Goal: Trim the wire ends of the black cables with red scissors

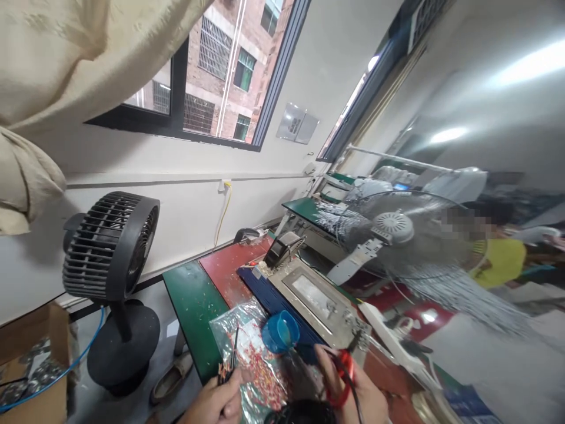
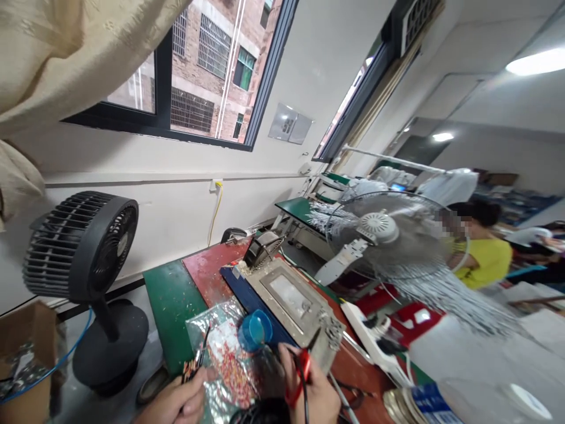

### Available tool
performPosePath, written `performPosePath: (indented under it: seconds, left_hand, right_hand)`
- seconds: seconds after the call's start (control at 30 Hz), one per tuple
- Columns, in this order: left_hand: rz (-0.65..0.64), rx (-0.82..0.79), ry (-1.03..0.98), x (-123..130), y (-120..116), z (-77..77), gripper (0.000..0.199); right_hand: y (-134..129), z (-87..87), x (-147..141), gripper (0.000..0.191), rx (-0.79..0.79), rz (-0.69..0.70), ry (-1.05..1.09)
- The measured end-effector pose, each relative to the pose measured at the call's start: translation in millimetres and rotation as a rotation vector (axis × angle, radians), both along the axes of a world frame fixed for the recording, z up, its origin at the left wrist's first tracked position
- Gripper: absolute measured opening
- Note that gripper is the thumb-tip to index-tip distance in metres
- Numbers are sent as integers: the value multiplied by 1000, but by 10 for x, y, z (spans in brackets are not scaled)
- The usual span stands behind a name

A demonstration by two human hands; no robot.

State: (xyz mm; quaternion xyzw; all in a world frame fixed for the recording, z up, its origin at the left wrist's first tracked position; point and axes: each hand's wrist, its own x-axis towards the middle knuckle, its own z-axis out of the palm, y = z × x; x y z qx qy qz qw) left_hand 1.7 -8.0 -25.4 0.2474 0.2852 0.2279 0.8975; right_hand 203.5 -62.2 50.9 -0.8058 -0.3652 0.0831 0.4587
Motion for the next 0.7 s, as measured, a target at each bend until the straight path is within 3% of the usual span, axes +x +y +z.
performPosePath:
  seconds: [0.1,0.3,0.5,0.7]
  left_hand:
    - [-49,9,-90,-24,-1,-87,54]
    - [-20,-42,-223,-42,16,-138,44]
    - [-110,11,-211,-97,73,-216,40]
    - [-98,8,-152,-114,69,-118,37]
  right_hand:
    - [120,90,50,42,-67,-121,-19]
    - [294,-19,82,40,-132,33,-101]
    - [383,-75,103,54,-170,55,-92]
    - [377,-71,107,62,-277,59,-142]
